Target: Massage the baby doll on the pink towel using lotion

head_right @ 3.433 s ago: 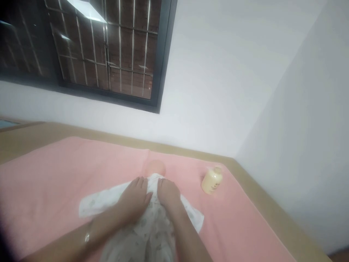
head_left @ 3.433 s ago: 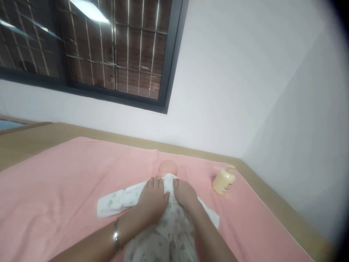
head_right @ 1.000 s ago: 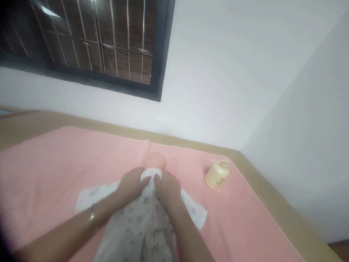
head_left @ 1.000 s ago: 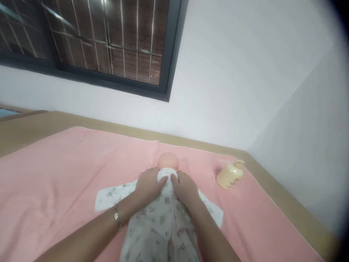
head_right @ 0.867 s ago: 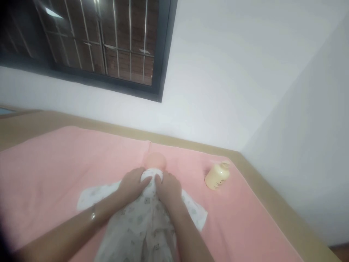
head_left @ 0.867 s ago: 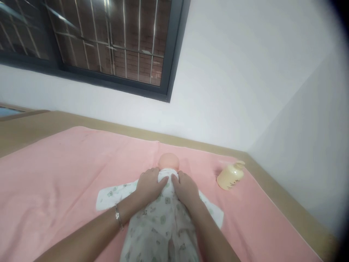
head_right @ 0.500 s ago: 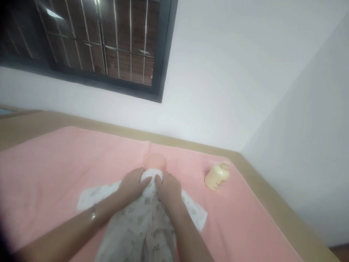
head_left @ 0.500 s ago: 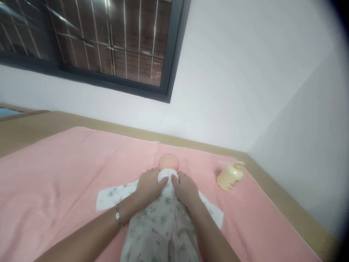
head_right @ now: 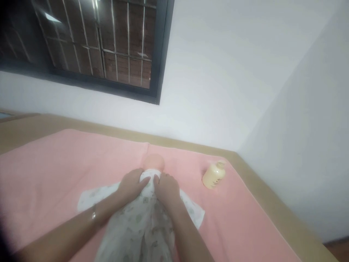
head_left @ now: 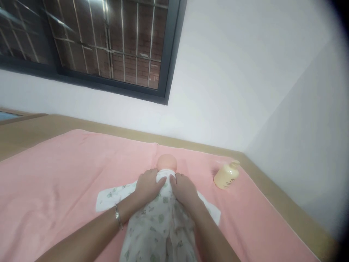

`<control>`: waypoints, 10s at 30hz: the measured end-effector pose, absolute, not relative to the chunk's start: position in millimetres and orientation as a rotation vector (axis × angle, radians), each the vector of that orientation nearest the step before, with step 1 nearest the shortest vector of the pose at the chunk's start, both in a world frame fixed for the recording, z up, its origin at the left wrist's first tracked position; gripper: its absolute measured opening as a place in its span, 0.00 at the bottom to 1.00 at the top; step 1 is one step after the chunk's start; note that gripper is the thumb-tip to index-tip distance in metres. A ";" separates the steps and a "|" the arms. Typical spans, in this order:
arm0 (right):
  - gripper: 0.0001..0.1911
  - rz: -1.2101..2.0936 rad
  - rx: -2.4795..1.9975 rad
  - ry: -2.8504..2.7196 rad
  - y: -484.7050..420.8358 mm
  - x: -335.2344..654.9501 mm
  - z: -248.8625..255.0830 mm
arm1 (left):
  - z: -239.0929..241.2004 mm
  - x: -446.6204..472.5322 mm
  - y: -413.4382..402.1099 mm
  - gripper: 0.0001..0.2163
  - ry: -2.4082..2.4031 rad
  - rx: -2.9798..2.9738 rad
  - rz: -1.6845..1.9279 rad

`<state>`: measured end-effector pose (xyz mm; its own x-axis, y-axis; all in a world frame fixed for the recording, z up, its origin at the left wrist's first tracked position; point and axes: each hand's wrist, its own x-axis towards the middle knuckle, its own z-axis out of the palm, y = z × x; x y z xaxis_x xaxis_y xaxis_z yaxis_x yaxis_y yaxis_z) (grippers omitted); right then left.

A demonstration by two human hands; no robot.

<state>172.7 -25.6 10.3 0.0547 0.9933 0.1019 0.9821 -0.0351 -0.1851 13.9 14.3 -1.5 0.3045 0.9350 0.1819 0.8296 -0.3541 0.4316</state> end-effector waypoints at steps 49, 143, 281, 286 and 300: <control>0.15 -0.162 -2.048 -2.343 -53.6 150.8 26.4 | 19.0 10.2 -2.3 0.16 1.548 2.454 0.394; 0.25 0.060 -2.076 -2.172 -45.8 163.6 25.5 | 18.4 17.6 -14.6 0.18 1.611 2.674 0.343; 0.26 0.207 -2.062 -2.121 -38.5 173.3 21.7 | 11.3 15.9 -14.0 0.15 1.495 2.691 0.471; 0.25 0.138 -1.993 -2.245 -48.7 169.0 26.1 | 13.4 13.0 -5.4 0.15 1.618 2.416 0.470; 0.22 0.189 -2.027 -2.194 -33.7 176.1 22.1 | 13.7 21.1 -30.1 0.23 1.776 2.702 0.390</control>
